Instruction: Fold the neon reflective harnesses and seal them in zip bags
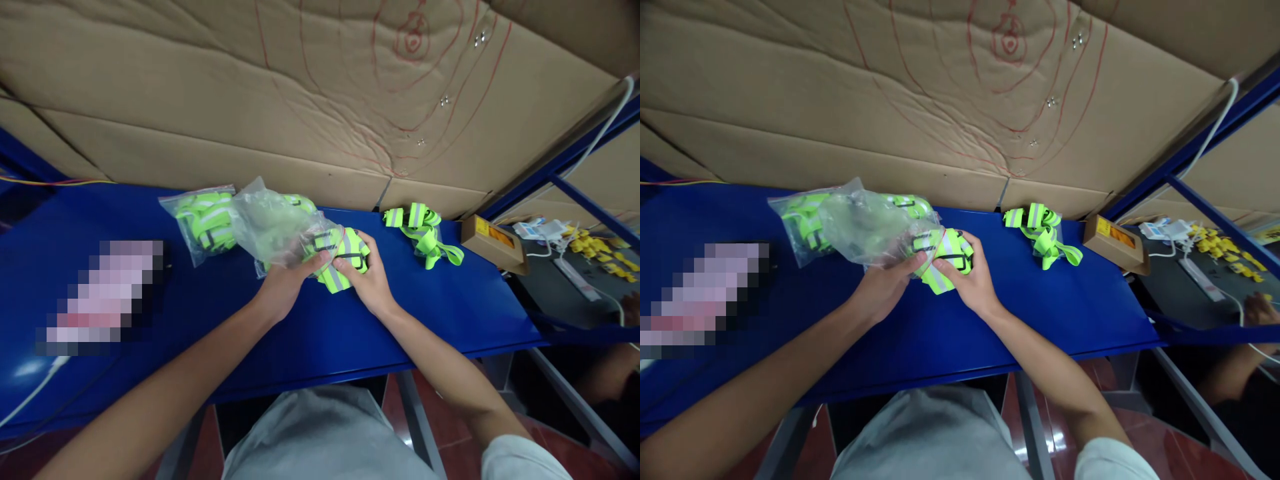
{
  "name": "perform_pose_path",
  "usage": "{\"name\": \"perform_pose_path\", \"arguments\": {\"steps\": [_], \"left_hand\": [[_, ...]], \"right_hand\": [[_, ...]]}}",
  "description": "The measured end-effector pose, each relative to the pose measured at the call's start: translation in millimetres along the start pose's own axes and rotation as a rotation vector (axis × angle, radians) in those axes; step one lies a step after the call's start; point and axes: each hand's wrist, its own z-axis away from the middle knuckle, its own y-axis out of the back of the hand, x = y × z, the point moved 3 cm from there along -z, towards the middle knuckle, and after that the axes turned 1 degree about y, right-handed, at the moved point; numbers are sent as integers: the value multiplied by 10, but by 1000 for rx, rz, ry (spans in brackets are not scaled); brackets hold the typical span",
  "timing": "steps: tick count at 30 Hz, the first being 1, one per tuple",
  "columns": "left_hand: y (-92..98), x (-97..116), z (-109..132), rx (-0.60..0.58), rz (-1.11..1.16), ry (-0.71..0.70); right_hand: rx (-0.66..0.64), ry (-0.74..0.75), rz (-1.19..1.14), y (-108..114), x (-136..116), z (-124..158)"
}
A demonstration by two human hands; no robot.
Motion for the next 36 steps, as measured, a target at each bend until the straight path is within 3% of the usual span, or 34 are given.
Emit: {"name": "perform_pose_path", "arguments": {"steps": [5, 10, 15, 20, 25, 33, 36], "left_hand": [[46, -44, -2, 41, -44, 6], [11, -26, 29, 35, -48, 124], [-24, -21, 51, 65, 19, 150], [-92, -82, 94, 64, 34, 150], [-132, -201, 143, 61, 34, 86], [-76, -164, 133, 106, 15, 112], [-41, -104, 124, 45, -64, 103]], "right_hand": [[-82, 197, 288, 13, -62, 90], [-84, 179, 342, 58, -106, 62], [-94, 209, 322, 25, -137, 68], [42, 273, 244, 26, -151, 88], [168, 130, 182, 13, -128, 76], [119, 451, 391, -61, -190, 147], [135, 489, 432, -49, -212, 168]]}}
